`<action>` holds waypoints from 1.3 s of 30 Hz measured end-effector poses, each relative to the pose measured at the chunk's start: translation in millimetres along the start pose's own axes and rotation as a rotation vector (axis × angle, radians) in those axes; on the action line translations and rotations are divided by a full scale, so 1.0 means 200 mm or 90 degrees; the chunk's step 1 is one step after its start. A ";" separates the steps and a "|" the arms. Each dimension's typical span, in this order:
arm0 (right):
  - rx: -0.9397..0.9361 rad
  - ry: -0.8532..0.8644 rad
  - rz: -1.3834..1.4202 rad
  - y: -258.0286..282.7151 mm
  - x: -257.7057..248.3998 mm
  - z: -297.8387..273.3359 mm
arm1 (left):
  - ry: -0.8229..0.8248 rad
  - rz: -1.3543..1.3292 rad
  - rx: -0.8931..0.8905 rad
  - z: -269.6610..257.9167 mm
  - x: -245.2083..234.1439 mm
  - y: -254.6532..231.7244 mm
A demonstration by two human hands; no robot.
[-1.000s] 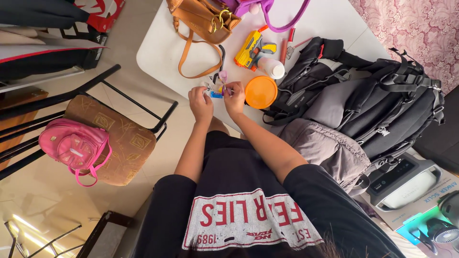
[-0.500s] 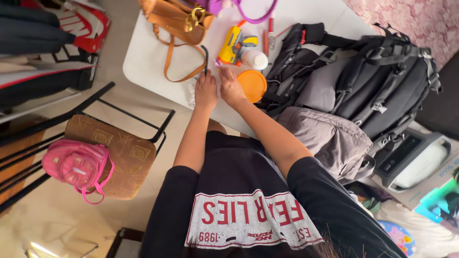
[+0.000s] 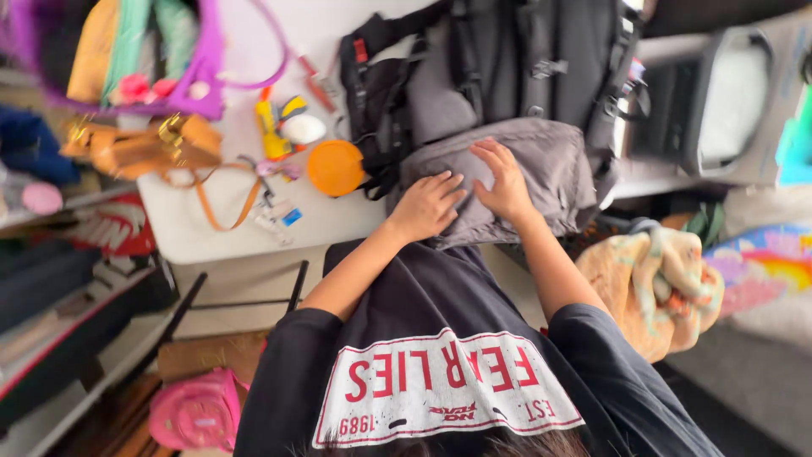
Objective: The person packs a gray backpack with daily essentials including a small purple backpack, face masks, and other items. They open and close zippers, place items inside, and adjust the bag's contents on a white table.
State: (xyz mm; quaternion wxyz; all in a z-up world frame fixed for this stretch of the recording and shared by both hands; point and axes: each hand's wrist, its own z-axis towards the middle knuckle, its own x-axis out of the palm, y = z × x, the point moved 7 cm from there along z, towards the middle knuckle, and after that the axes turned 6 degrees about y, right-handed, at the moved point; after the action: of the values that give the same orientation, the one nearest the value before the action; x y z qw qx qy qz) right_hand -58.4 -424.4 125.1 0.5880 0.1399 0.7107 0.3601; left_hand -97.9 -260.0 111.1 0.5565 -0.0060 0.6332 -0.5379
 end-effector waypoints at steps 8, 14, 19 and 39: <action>0.085 0.044 -0.054 -0.37 -0.14 -0.36 | 0.155 0.366 -0.069 0.28 0.42 0.06; 0.033 -0.178 -0.266 -0.49 -0.32 -0.41 | -0.010 0.119 -0.165 0.46 0.19 0.20; 0.113 -0.334 -0.015 -0.59 -0.49 -0.34 | -0.175 0.059 -0.274 0.67 -0.20 0.22; 0.099 0.050 -0.123 -0.95 -0.12 0.21 | -0.287 0.124 -0.402 0.71 -0.30 0.20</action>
State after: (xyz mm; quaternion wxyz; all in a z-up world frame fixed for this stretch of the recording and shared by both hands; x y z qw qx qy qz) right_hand 30.1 -558.9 12.4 0.5790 0.1020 0.7690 0.2510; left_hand 50.4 -303.2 152.8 0.7006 -0.2343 0.6271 -0.2469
